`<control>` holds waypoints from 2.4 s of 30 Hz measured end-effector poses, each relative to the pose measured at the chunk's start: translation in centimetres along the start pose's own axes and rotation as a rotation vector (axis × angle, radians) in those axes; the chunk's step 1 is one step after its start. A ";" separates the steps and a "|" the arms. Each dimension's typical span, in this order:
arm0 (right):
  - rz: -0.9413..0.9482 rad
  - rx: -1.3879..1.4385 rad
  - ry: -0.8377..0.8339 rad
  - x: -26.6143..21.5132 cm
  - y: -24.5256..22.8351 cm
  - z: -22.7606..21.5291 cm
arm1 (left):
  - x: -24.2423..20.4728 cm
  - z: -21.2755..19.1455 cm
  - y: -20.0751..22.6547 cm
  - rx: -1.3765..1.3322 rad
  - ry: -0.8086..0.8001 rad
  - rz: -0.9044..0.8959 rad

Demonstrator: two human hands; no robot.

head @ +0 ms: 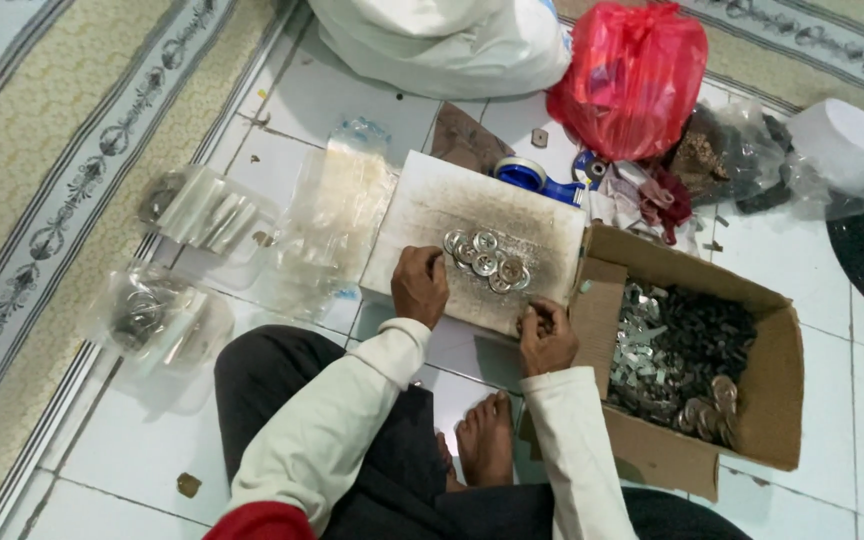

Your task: The person sits on the floor and sorts metal buttons from a cardboard box into small plastic bags. They place the buttons on a white board, arrange them, and then seal the bags using a tape dispenser.

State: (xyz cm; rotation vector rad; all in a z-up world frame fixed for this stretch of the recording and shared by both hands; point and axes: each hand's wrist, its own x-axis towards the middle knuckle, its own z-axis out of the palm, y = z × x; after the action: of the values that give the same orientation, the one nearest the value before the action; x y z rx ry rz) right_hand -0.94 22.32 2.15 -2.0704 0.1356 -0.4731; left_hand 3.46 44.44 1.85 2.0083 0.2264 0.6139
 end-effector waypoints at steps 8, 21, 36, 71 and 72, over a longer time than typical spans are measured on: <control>-0.143 0.015 0.082 0.0 1.7 0.8 | -0.2 -0.6 1.9 0.050 -0.010 0.103; -0.179 -0.062 0.101 0.2 1.6 0.6 | -0.6 -0.3 1.5 -0.001 0.011 0.106; -0.376 -0.213 0.046 -0.1 1.0 -0.1 | -0.6 -1.6 1.4 -0.024 -0.153 0.006; -0.836 -0.709 -0.945 -4.1 -12.0 30.9 | 4.3 -10.8 5.4 0.192 -0.107 0.239; -0.794 -0.685 -1.003 -4.3 -13.7 29.8 | 4.6 -11.9 6.0 0.127 -0.052 0.274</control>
State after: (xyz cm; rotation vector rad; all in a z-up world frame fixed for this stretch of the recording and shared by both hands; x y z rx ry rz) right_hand 5.34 54.67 -0.95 -2.7311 -1.3044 0.2615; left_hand 0.75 52.47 13.15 2.1942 -0.0438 0.7328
